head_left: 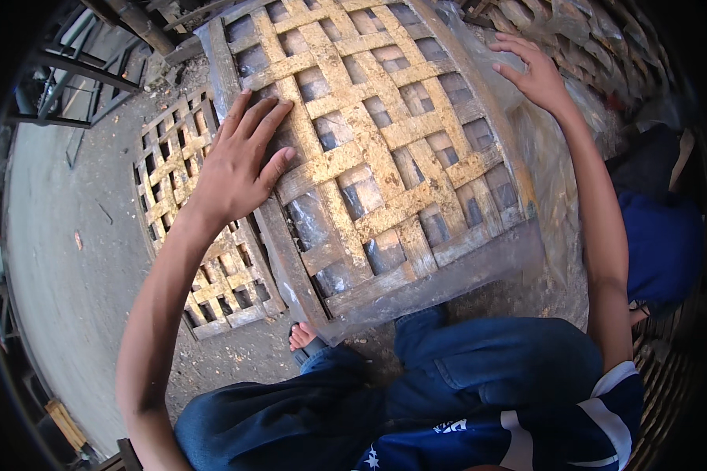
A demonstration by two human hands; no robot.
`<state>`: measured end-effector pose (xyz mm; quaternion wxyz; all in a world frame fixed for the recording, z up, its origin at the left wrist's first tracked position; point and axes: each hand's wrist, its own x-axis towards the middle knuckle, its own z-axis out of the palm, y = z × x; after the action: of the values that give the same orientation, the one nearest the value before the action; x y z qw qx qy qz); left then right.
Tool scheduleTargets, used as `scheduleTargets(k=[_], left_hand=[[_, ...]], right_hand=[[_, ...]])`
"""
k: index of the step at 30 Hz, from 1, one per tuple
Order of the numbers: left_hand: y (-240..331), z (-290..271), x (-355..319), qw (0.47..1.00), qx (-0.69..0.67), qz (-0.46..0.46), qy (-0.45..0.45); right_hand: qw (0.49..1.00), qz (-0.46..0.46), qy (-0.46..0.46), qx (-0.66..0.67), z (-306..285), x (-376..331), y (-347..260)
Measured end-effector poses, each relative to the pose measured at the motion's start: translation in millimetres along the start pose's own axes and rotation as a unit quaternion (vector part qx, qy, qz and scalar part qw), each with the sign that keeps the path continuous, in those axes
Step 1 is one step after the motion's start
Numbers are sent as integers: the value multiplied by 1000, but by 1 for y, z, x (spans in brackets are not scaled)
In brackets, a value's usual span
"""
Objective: The person sits on the floor and handles a wooden lattice frame wrapped in plastic. They unwrap the plastic, pick up a separate lattice piece to inspect it, and then place it back down. The person then rubs the surface of the wrapped lattice with their hands and finally covers it with the plastic sheet again.
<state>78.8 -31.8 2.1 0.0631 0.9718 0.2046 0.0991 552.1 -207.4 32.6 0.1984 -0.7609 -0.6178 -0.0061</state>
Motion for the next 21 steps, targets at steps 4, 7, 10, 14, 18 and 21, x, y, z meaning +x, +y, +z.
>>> scheduleTargets(k=[4, 7, 10, 14, 18, 21], left_hand=[[-3, -1, -6, 1000, 6, -8, -6], [-1, -1, -2, 1000, 9, -2, -7], [1, -2, 1, 1000, -3, 1, -7], [-1, 0, -1, 1000, 13, -13, -11], [-3, 1, -2, 1000, 10, 0, -2], [-3, 1, -2, 1000, 4, -2, -4]], right_hand=[[985, -140, -98, -21, -5, 10, -65], [979, -97, -178, 2, -2, 1, -84], [977, -54, -205, 23, 2, -3, -82], [978, -54, -196, 55, 8, -3, -79], [981, -68, -171, 53, 14, -4, -72], [984, -102, -145, 32, 18, -8, -70]])
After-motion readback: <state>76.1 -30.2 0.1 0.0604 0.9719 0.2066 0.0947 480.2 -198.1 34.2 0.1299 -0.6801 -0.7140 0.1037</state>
